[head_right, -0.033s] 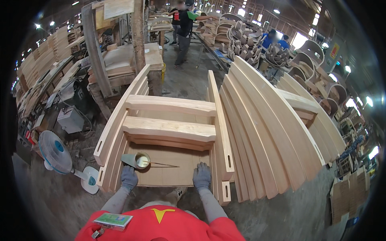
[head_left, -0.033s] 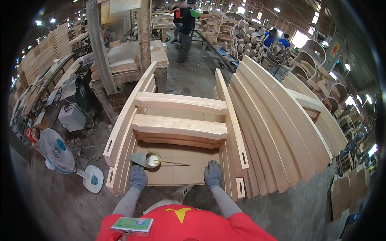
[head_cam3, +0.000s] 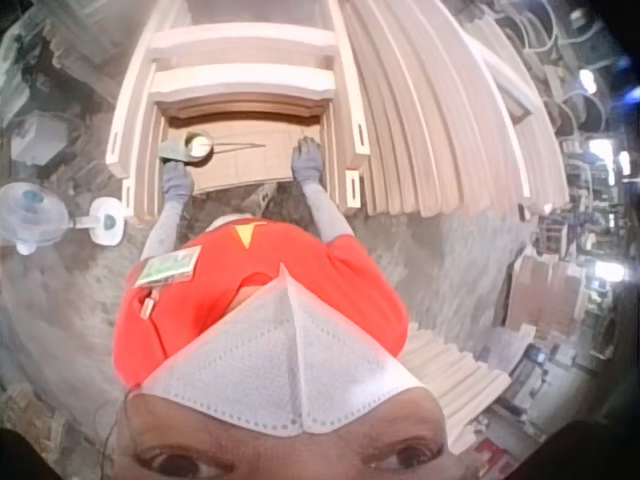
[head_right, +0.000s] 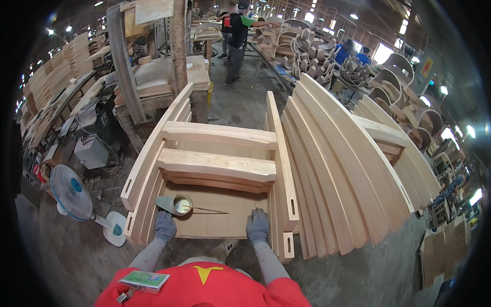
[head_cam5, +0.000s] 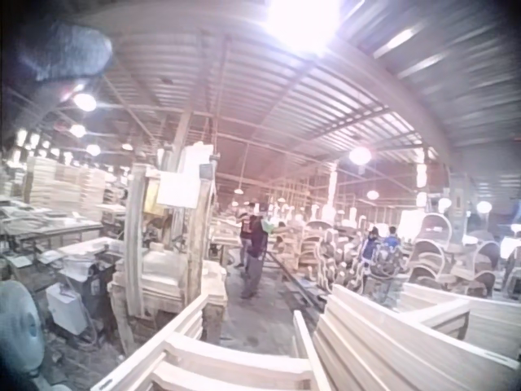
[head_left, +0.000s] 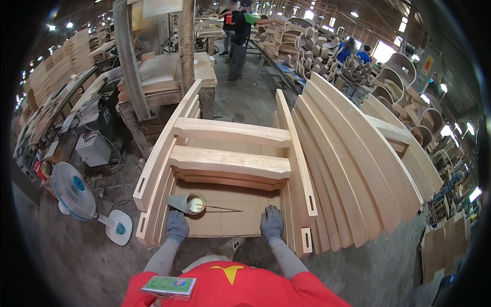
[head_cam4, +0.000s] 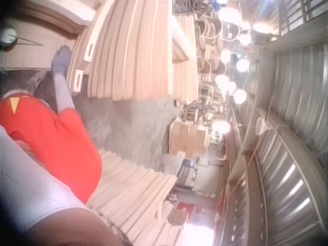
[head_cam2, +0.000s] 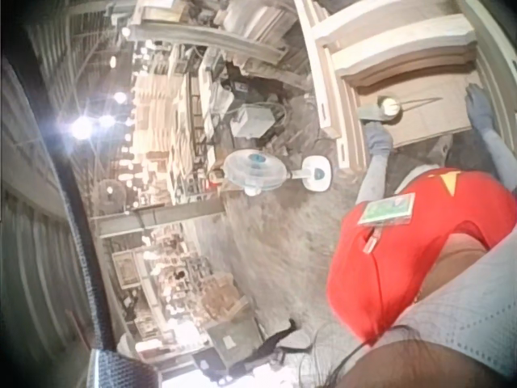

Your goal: The person applies a light-colored finish to wooden chair parts using a brush and a small container. They dip the brush repeatedly and coat the edges and surfaces of the pieces, then place them on a workbench.

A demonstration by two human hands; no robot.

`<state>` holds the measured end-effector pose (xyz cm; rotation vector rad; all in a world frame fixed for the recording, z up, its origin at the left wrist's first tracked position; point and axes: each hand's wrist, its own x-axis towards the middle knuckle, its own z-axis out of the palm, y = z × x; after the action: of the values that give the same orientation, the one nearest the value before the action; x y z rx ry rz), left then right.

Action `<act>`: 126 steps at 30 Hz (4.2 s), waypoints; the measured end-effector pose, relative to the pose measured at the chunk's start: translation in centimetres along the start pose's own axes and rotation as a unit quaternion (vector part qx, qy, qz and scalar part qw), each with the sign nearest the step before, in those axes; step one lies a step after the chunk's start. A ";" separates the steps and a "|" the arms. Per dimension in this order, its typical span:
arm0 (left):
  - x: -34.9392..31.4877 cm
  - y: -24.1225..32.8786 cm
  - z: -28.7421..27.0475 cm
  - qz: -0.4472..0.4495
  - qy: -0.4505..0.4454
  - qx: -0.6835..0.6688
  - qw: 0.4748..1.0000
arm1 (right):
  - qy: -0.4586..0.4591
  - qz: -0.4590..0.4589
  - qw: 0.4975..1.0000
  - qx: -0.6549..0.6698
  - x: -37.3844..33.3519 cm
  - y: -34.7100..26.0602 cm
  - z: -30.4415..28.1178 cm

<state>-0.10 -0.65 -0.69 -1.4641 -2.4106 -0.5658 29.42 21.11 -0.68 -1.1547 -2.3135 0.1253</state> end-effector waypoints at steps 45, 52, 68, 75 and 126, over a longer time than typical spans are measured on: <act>0.6 0.1 -0.1 -0.004 0.006 -0.009 1.000 | 0.021 0.004 1.000 0.000 0.2 0.3 0.6; 0.5 -0.2 0.1 0.011 0.020 0.005 1.000 | 0.020 0.005 1.000 0.005 0.5 0.2 0.6; 0.4 0.0 0.0 0.001 0.006 -0.001 1.000 | 0.017 0.003 1.000 -0.004 0.3 0.2 0.7; 0.4 -0.2 0.2 -0.007 0.006 -0.011 1.000 | 0.015 -0.001 1.000 -0.004 0.4 0.3 0.8; 0.3 -0.2 0.3 0.007 0.021 0.003 1.000 | 0.043 -0.006 0.999 0.012 0.0 0.5 1.1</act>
<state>-0.38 -0.37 -0.82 -1.4528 -2.3663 -0.5799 29.18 21.62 -1.76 -1.1126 -2.2379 0.0971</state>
